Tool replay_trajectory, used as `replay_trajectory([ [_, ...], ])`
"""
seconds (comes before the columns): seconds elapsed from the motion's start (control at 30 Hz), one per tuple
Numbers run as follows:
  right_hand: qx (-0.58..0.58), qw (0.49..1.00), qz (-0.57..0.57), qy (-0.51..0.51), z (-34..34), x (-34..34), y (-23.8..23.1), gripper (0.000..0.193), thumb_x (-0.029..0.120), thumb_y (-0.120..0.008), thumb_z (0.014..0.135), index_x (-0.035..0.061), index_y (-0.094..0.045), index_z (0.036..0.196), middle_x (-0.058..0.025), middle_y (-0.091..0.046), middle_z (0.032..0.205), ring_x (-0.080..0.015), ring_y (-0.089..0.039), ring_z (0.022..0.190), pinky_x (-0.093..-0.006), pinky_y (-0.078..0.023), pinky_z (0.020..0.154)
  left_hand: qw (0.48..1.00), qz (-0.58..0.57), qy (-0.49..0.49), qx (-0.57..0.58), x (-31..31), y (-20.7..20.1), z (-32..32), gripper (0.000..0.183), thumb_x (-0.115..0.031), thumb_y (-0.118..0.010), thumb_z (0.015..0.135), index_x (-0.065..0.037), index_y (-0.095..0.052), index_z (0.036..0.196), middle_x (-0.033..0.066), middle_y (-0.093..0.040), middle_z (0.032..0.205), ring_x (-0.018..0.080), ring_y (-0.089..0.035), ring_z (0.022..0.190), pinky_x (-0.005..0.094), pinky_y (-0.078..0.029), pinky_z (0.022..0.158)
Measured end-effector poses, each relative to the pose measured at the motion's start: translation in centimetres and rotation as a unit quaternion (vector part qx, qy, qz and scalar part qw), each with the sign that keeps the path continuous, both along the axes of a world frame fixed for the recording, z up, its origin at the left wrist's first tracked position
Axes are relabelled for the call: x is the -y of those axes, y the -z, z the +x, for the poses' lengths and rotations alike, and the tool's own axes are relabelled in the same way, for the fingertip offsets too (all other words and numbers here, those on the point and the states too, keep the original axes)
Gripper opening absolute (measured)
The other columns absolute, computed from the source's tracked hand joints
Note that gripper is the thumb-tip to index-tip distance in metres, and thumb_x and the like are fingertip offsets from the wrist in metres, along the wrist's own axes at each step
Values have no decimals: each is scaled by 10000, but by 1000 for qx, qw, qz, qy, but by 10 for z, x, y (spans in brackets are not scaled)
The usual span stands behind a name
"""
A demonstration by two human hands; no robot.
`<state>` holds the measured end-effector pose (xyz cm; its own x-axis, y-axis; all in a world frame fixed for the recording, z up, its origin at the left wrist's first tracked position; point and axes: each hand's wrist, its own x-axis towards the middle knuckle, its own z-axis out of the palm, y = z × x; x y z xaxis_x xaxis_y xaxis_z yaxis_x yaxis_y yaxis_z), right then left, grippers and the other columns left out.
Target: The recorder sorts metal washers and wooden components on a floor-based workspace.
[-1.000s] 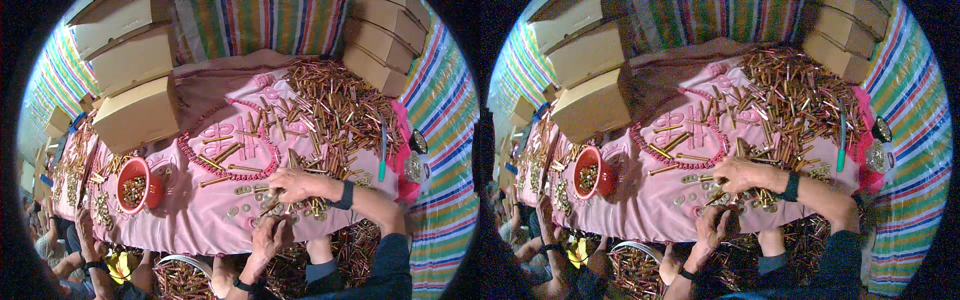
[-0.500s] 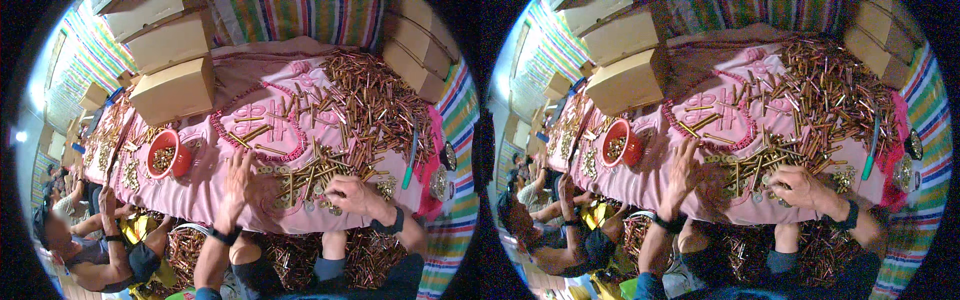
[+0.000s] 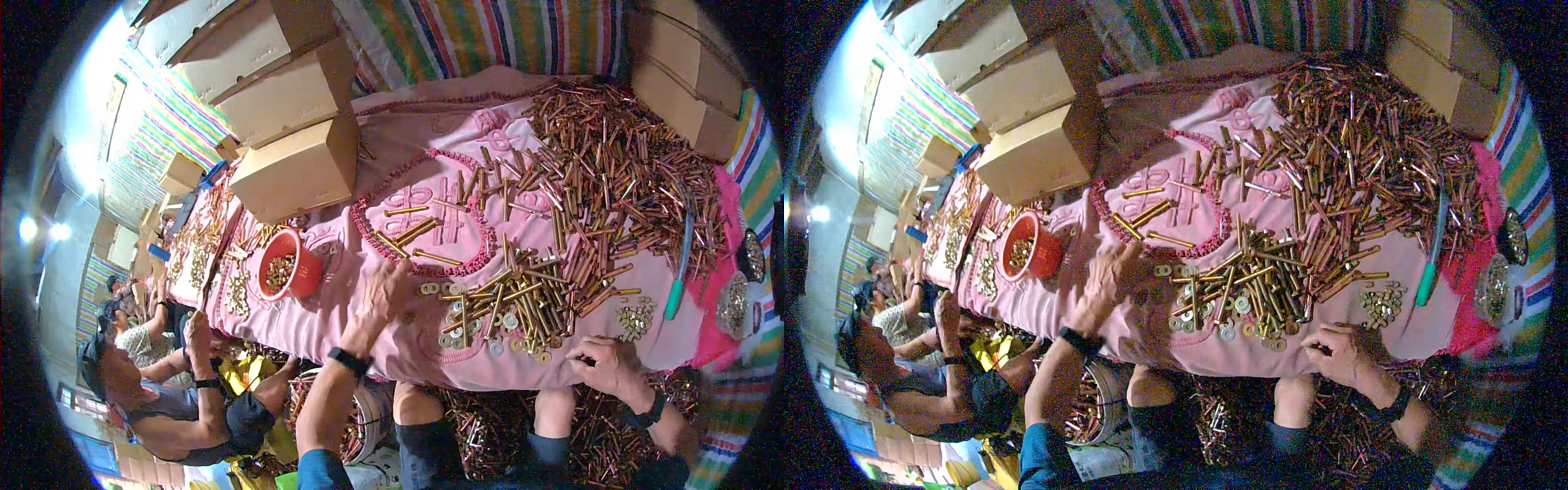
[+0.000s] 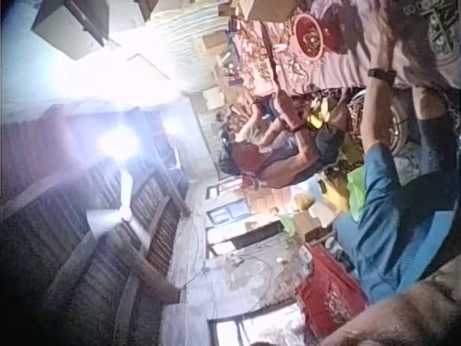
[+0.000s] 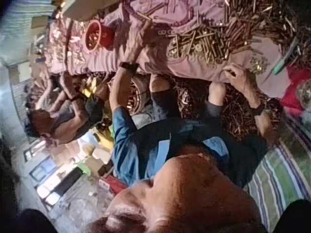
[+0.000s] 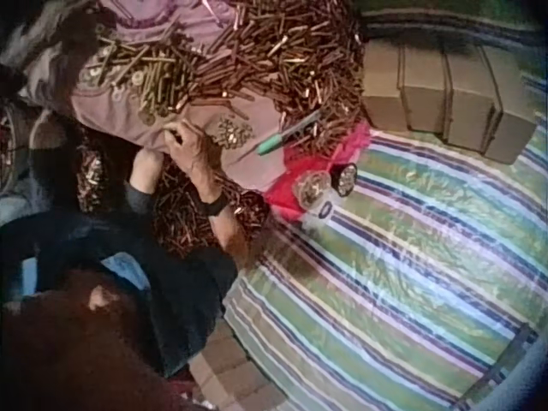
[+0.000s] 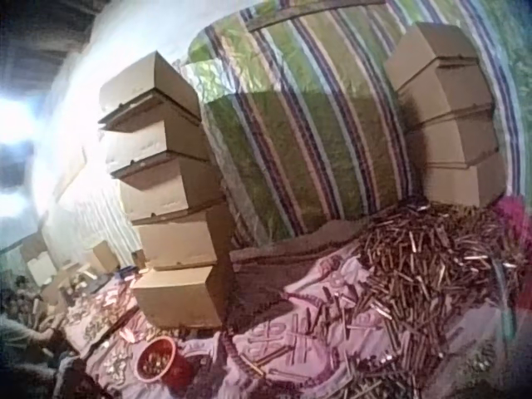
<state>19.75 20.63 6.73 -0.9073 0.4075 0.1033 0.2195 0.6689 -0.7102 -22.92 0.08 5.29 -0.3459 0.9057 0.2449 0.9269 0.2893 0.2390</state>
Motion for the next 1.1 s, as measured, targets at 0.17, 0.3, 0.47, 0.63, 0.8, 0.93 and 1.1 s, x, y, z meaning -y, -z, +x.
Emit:
replay_trajectory([
  [0.17, -33, 999, 9, 33, -10, -2, 2, 82, 97, -693, 779, 60, -688, 851, -119, -663, 788, -301, -664, 728, -390, -531, 649, 996, 24, 21, -87, -27, -8, -53, 351, -34, -665, 797, -130, -629, 1133, 131, -624, 1021, 375, -658, 830, 473, -533, 634],
  [0.3, -23, 999, 24, 43, -11, -2, 0, 87, 105, -709, 812, 79, -689, 893, -109, -690, 850, -304, -692, 784, -389, -557, 692, 993, -79, -43, -72, -23, -1, -65, 280, -57, -674, 761, -102, -622, 1032, 148, -629, 1019, 392, -642, 823, 505, -519, 667],
  [0.47, -66, 993, 66, 68, -12, 3, 7, 93, 86, -724, 778, 98, -676, 856, -73, -678, 817, -292, -667, 735, -388, -535, 646, 992, -24, -10, -120, -20, 3, -60, 246, -106, -656, 815, -63, -549, 1032, 163, -581, 977, 397, -621, 872, 517, -515, 702],
  [0.63, -68, 994, 60, 54, -6, -3, 22, 120, 91, -724, 803, 80, -693, 919, -89, -693, 904, -304, -681, 790, -398, -554, 690, 993, 51, -21, -109, -63, -12, -51, 309, -188, -648, 875, -25, -524, 1107, 193, -549, 1131, 416, -556, 1065, 527, -478, 894],
  [0.8, -86, 989, 88, 77, -15, 4, 9, 97, 92, -748, 730, 117, -672, 786, -50, -674, 773, -274, -650, 690, -395, -507, 606, 984, 72, 63, -151, -86, 7, -82, 304, -224, -651, 886, -24, -577, 1102, 193, -583, 1211, 413, -551, 1119, 511, -456, 944],
  [0.93, -95, 988, 70, 99, -12, 3, 25, 91, 83, -727, 739, 120, -672, 802, -41, -684, 784, -269, -650, 700, -405, -507, 627, 990, -29, -34, -133, -88, 24, -75, 297, -273, -694, 863, -26, -591, 991, 182, -607, 957, 388, -601, 913, 478, -490, 817],
  [1.1, -113, 986, 65, 103, -15, 5, 23, 117, 76, -724, 746, 115, -664, 839, -50, -671, 752, -279, -642, 691, -397, -504, 630, 993, -63, -104, 9, -76, -9, -41, 534, -383, -829, 741, -25, -567, 1038, 177, -653, 989, 410, -616, 942, 499, -492, 828],
])
